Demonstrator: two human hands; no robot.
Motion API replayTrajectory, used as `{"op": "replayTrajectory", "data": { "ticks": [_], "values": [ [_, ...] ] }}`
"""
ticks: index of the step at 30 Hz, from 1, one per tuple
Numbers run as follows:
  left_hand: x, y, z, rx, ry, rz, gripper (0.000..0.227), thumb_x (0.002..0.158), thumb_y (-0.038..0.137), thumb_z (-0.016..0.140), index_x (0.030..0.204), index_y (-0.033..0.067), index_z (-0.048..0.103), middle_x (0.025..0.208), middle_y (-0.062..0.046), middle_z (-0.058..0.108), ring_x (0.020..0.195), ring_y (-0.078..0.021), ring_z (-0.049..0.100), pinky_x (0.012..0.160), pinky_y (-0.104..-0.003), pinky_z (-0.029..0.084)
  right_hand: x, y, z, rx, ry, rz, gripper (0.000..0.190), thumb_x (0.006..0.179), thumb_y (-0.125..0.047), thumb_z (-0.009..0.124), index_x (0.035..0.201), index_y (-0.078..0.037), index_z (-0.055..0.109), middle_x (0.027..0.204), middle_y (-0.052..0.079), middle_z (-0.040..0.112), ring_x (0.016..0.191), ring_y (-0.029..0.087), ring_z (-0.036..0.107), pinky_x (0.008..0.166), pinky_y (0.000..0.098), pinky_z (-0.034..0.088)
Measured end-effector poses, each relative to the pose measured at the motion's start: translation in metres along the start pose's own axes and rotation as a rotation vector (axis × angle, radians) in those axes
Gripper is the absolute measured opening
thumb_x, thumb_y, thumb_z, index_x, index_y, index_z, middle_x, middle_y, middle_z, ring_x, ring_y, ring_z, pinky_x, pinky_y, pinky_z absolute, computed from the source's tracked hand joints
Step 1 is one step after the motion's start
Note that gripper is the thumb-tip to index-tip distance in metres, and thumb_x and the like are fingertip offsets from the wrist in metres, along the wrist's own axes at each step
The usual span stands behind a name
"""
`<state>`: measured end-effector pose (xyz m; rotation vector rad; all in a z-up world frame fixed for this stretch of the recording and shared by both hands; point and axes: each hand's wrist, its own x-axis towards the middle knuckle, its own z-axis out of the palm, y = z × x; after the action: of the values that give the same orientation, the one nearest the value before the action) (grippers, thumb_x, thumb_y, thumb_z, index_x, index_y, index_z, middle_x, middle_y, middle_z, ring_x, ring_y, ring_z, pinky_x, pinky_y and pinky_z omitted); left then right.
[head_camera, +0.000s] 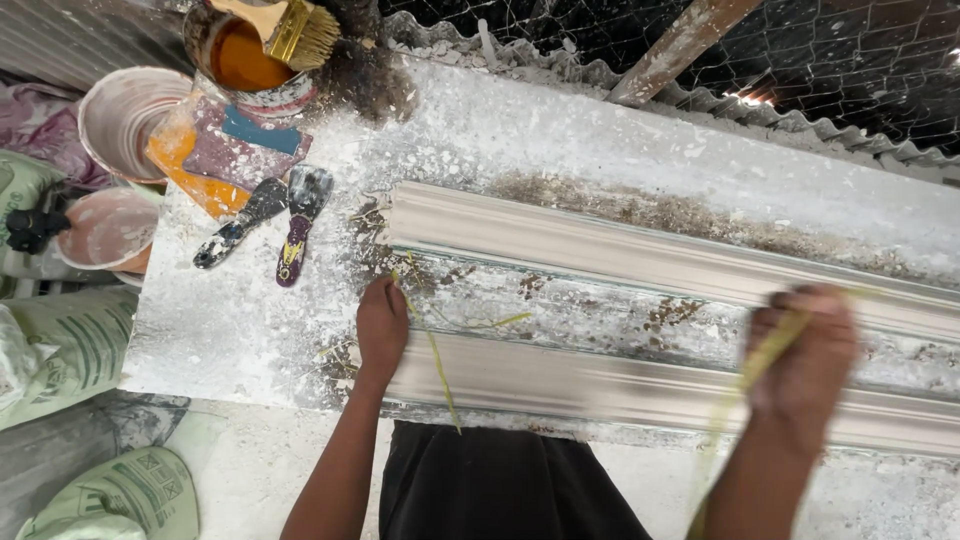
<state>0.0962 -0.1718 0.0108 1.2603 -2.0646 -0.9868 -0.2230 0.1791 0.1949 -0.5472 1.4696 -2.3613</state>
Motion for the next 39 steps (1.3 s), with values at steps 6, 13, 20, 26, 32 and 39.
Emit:
{"op": "replayTrajectory", "data": {
  "ticks": [6, 13, 20, 26, 32, 39],
  "values": [
    [-0.006, 0.025, 0.0, -0.066, 0.178, 0.171, 0.043, 0.105, 0.013, 0.054, 0.137, -0.0142, 0.05, 0.117, -0.032, 0.061, 0.093, -0.04, 0.065, 0.08, -0.046, 0.053, -0.03, 0.088, 0.129, -0.668, -0.2, 0.528, 0.021, 0.097, -0.016, 0.063, 0.113, -0.007, 0.074, 0.093, 0.009, 0.074, 0.079, 0.014, 0.068, 0.073, 0.0302, 0.063],
    [-0.026, 0.117, -0.024, -0.267, -0.36, -0.168, 0.032, 0.11, 0.023, 0.045, 0.128, 0.0052, 0.065, 0.116, -0.013, 0.07, 0.092, -0.0237, 0.07, 0.077, -0.033, 0.06, -0.054, 0.142, 0.163, -0.685, -0.497, 0.521, 0.023, 0.099, -0.016, 0.065, 0.119, -0.004, 0.07, 0.102, 0.007, 0.077, 0.093, 0.014, 0.073, 0.083, 0.0268, 0.062],
    [-0.03, 0.154, -0.028, -0.483, -0.416, 0.094, 0.026, 0.097, 0.014, 0.068, 0.119, 0.0015, 0.068, 0.105, -0.011, 0.071, 0.081, -0.0167, 0.07, 0.068, -0.028, 0.057, -0.054, 0.129, 0.174, -0.551, -0.429, 0.562, 0.022, 0.098, -0.015, 0.065, 0.115, -0.001, 0.071, 0.099, 0.004, 0.077, 0.092, 0.009, 0.072, 0.08, 0.0248, 0.06],
    [-0.028, 0.152, -0.017, -0.502, -0.356, 0.11, 0.017, 0.098, 0.013, 0.068, 0.11, 0.0008, 0.071, 0.098, -0.009, 0.073, 0.078, -0.0139, 0.072, 0.069, -0.028, 0.058, -0.054, 0.133, 0.174, -0.605, -0.389, 0.491, 0.02, 0.098, -0.015, 0.07, 0.111, 0.0, 0.074, 0.091, 0.004, 0.075, 0.081, 0.006, 0.066, 0.068, 0.0216, 0.055],
    [-0.03, 0.156, -0.014, -0.441, -0.293, 0.106, 0.016, 0.094, 0.01, 0.07, 0.106, -0.0013, 0.072, 0.093, -0.01, 0.074, 0.073, -0.0167, 0.071, 0.067, -0.029, 0.057, -0.053, 0.133, 0.18, -0.577, -0.368, 0.428, 0.019, 0.096, -0.013, 0.071, 0.109, 0.0, 0.073, 0.093, 0.001, 0.075, 0.082, 0.004, 0.067, 0.07, 0.0206, 0.055],
    [-0.029, 0.161, -0.016, -0.372, -0.26, 0.197, 0.017, 0.094, 0.009, 0.069, 0.108, -0.0005, 0.071, 0.098, -0.012, 0.073, 0.077, -0.0222, 0.074, 0.068, -0.033, 0.059, -0.052, 0.138, 0.177, -0.592, -0.352, 0.408, 0.016, 0.096, -0.013, 0.071, 0.104, 0.001, 0.071, 0.09, 0.001, 0.073, 0.078, 0.004, 0.065, 0.067, 0.0209, 0.055]
  ]
}}
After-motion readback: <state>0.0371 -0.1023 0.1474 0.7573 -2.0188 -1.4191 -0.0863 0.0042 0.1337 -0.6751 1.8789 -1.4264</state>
